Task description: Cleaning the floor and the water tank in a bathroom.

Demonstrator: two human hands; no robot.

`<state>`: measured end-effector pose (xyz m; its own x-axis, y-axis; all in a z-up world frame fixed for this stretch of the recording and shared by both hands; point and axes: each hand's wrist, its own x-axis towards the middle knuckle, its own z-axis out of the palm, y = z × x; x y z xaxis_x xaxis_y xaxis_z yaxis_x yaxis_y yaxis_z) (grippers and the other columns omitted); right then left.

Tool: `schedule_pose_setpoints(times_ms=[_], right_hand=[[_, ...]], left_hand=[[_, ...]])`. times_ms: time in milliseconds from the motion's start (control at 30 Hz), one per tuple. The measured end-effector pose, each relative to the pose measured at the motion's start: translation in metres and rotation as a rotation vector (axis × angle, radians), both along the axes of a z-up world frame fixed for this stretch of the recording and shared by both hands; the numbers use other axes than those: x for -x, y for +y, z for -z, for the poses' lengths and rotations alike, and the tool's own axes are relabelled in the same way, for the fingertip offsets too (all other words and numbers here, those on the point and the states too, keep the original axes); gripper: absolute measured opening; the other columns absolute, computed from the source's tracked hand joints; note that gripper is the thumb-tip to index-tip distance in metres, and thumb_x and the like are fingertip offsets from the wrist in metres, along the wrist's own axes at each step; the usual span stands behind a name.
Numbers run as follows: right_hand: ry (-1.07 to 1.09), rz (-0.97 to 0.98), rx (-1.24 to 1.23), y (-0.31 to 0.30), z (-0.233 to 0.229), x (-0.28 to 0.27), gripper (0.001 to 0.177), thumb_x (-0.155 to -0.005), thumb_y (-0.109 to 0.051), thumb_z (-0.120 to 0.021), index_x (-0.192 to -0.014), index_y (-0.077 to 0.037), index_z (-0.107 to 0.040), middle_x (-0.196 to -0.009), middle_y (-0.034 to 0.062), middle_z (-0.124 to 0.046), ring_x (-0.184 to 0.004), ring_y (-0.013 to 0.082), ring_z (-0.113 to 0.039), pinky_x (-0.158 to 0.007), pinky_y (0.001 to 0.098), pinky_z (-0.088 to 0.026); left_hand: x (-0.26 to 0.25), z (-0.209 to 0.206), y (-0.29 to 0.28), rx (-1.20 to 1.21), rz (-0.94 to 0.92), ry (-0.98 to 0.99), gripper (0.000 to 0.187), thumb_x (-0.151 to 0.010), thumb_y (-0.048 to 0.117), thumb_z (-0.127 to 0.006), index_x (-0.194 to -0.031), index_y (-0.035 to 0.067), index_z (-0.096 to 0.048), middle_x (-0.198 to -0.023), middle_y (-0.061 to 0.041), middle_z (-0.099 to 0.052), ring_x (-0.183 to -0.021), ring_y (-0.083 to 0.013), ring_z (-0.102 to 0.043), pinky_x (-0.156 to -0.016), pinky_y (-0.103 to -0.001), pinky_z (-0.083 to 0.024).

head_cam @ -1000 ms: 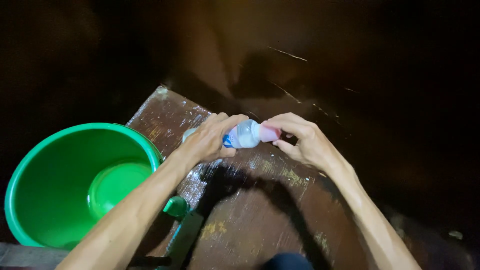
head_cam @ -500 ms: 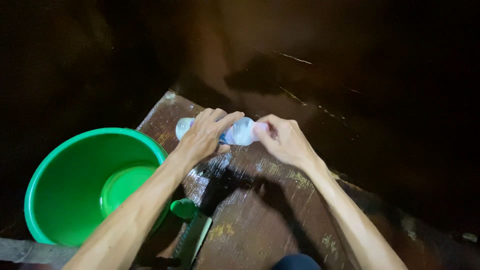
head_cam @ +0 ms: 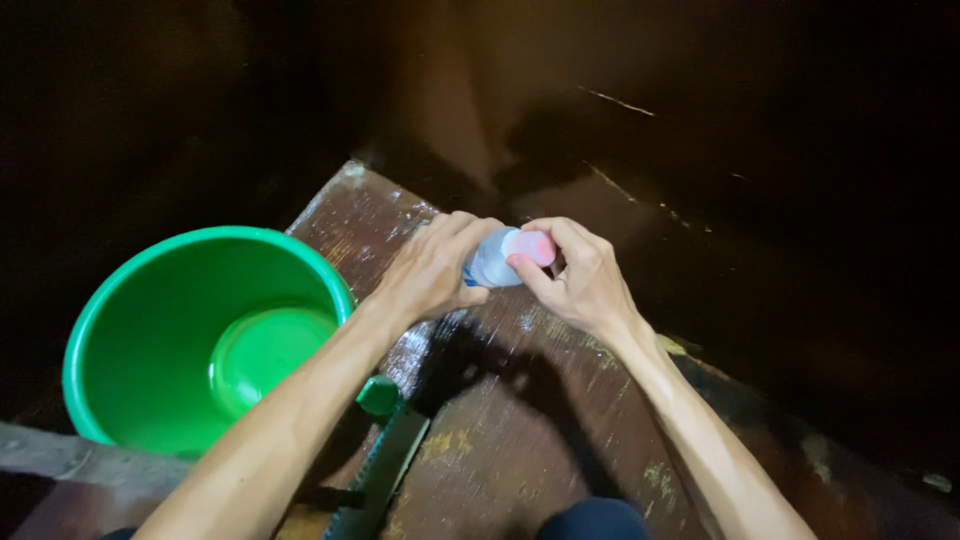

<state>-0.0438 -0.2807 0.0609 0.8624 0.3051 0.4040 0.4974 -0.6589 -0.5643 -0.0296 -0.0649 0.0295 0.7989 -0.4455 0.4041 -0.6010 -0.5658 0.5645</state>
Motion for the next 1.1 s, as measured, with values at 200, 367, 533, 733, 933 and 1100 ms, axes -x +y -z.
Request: schedule_pose_setpoints(times_ms=[200, 367, 533, 733, 933, 1100], right_hand=[[0.067, -0.019, -0.04, 0.015, -0.009, -0.001, 0.046, -0.075, -0.026, -0.089, -0.11, -0.002, -0.071, -0.092, 0.0103, -0.069, -0.067, 0.017, -0.064, -0.062, 0.0286, -0.055], [-0.067, -0.027, -0.029, -0.01, 0.006, 0.001, 0.044, -0.077, -0.023, -0.089, -0.112, -0.002, -0.072, -0.107, 0.0121, -0.068, -0.088, 0.0217, -0.069, -0.069, 0.0287, -0.057], [0.176, 0.127, -0.171, -0.047, 0.012, 0.027, 0.046, -0.081, -0.027, -0.086, -0.118, -0.005, -0.07, -0.105, 0.0083, -0.076, -0.09, 0.0192, -0.075, -0.079, 0.0286, -0.061], [-0.012, 0.214, -0.062, -0.076, 0.017, 0.064, 0.049, -0.081, -0.026, -0.088, -0.119, -0.002, -0.069, -0.111, 0.0132, -0.075, -0.1, 0.0207, -0.075, -0.086, 0.034, -0.06], [0.106, 0.269, -0.095, -0.069, 0.004, 0.089, 0.052, -0.081, -0.027, -0.087, -0.122, -0.001, -0.067, -0.114, 0.0134, -0.075, -0.102, 0.0218, -0.075, -0.087, 0.0339, -0.06], [0.108, 0.207, -0.07, -0.059, -0.009, 0.094, 0.054, -0.082, -0.027, -0.087, -0.125, -0.001, -0.067, -0.119, 0.0149, -0.074, -0.109, 0.0232, -0.073, -0.093, 0.0354, -0.058]], left_hand=[[-0.001, 0.028, -0.004, 0.143, -0.064, 0.047, 0.073, -0.062, 0.014, -0.088, -0.13, 0.01, -0.06, -0.114, -0.012, -0.066, -0.114, -0.0358, -0.061, -0.1, -0.045, -0.049], [0.002, 0.029, -0.027, 0.203, 0.012, 0.152, 0.075, -0.059, 0.014, -0.088, -0.129, 0.008, -0.06, -0.112, -0.014, -0.067, -0.112, -0.0371, -0.061, -0.099, -0.046, -0.049], [-0.001, 0.037, -0.069, 0.198, 0.164, 0.186, 0.081, -0.061, 0.016, -0.087, -0.135, 0.007, -0.055, -0.122, -0.017, -0.066, -0.117, -0.0391, -0.061, -0.099, -0.046, -0.05], [0.026, 0.025, -0.101, 0.188, 0.217, 0.387, 0.076, -0.068, 0.023, -0.086, -0.135, 0.014, -0.053, -0.119, -0.015, -0.072, -0.112, -0.037, -0.07, -0.094, -0.046, -0.056], [0.042, 0.02, -0.1, 0.187, 0.23, 0.329, 0.076, -0.066, 0.02, -0.088, -0.133, 0.014, -0.052, -0.121, -0.016, -0.071, -0.112, -0.0396, -0.068, -0.093, -0.048, -0.055], [0.052, -0.011, -0.084, 0.135, 0.235, 0.33, 0.082, -0.064, 0.019, -0.088, -0.136, 0.013, -0.051, -0.123, -0.017, -0.069, -0.113, -0.0384, -0.066, -0.094, -0.047, -0.053]])
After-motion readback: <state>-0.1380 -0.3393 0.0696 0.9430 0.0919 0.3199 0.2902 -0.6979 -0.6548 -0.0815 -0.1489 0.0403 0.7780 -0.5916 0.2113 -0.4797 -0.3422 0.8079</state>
